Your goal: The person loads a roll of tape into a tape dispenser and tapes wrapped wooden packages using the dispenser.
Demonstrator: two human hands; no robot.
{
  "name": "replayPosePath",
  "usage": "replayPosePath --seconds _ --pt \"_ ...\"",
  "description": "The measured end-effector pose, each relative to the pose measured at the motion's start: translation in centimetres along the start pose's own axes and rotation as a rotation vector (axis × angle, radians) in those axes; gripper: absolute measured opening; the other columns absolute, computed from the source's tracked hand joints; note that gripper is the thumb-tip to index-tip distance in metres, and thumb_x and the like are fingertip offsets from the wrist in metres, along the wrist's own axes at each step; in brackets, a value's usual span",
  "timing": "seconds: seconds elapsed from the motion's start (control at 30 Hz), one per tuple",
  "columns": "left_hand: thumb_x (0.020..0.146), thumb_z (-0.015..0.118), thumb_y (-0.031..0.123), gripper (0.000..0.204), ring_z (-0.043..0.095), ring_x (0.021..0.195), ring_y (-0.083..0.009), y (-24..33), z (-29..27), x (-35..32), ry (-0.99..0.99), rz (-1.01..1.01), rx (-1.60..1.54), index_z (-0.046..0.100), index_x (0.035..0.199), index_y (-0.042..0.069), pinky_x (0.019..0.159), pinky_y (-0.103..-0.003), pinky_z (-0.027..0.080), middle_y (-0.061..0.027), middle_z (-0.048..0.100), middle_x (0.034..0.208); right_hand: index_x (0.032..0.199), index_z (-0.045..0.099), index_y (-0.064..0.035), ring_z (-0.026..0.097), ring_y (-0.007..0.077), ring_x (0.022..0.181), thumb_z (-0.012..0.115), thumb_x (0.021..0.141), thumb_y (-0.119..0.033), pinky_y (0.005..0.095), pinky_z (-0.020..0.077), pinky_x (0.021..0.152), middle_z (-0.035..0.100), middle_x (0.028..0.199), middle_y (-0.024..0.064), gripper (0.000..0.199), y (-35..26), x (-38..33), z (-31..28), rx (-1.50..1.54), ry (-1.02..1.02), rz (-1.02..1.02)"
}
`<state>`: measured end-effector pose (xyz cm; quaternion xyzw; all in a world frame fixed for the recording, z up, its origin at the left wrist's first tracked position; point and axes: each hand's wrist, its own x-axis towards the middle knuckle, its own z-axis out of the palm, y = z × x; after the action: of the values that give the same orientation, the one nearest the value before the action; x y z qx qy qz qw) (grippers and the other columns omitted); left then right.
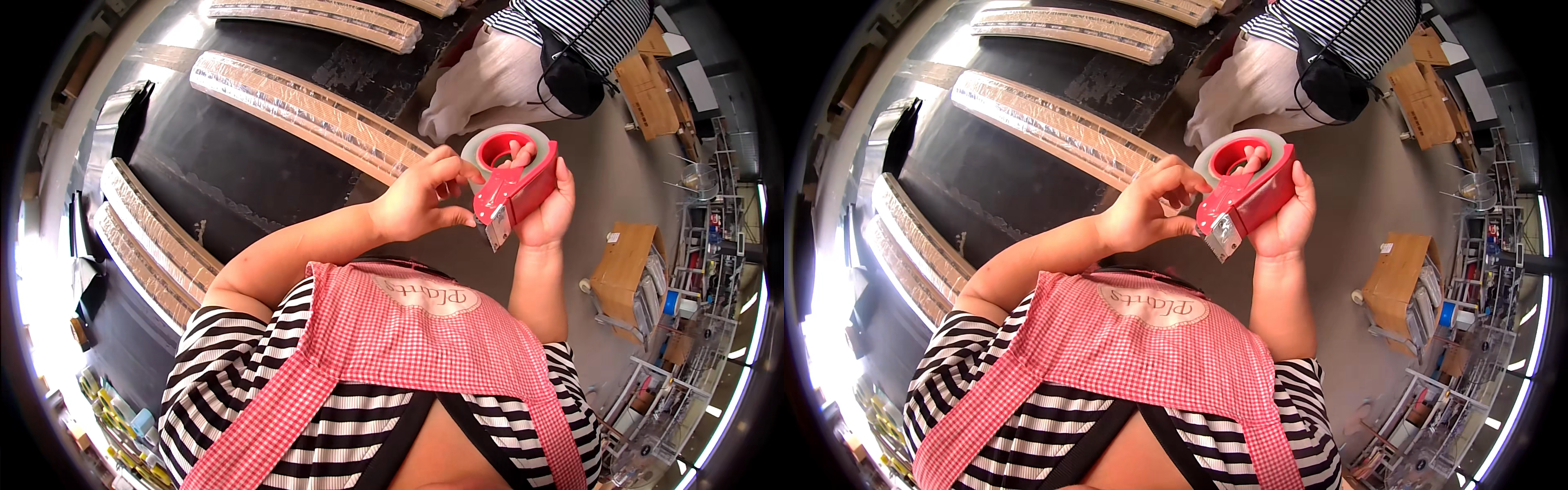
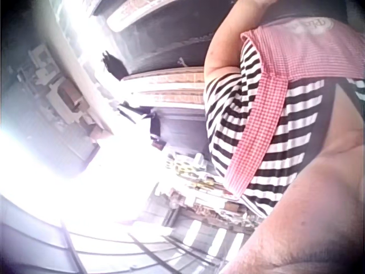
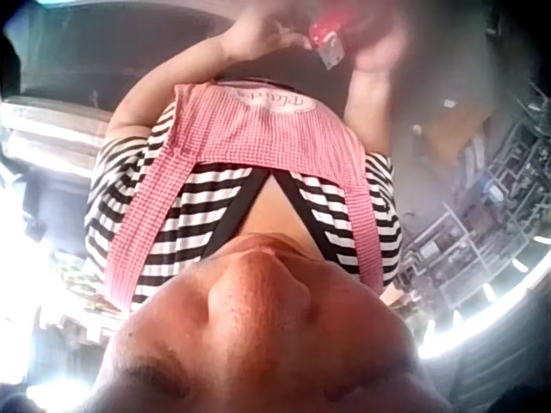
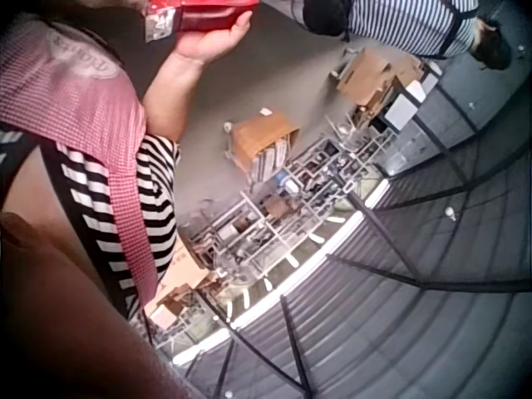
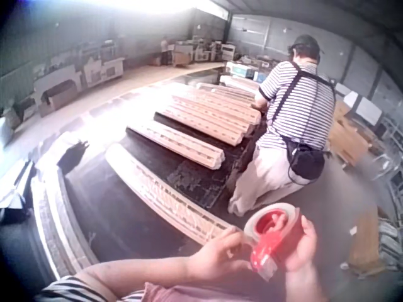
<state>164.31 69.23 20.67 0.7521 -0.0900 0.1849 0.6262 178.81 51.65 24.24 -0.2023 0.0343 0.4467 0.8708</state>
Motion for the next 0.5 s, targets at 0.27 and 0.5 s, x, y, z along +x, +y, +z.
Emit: replayPosePath --seconds 0.27,0.5 --pt "0.073 0.083 0.008 0.045 0.056 0.093 -0.016 0.6 1.5 0.2 0.097 -0.024 -0.084 0.056 0.109 0.01 0.081 -0.031 0.049 -0.0046 0.049 0.104 0.136 0.033 0.0153 0.058 0.0244 0.111 0.06 0.09 -0.028 0.0411 0.0376 0.106 0.058 0.124 0.0151 0.069 -0.5 0.3 -1.0 0.195 -0.128 0.057" --pt "0.079 0.078 0.003 0.038 0.057 0.08 -0.0082 0.5 3.1 0.9 0.117 -0.309 -0.487 0.05 0.104 0.007 0.072 -0.024 0.051 -0.0006 0.055 0.086 0.137 0.028 0.0133 0.059 0.0225 0.108 0.061 0.087 -0.017 0.0373 0.0439 0.101 0.06 0.115 0.0137 0.068 -0.9 0.4 -1.0 0.332 -0.181 0.074"
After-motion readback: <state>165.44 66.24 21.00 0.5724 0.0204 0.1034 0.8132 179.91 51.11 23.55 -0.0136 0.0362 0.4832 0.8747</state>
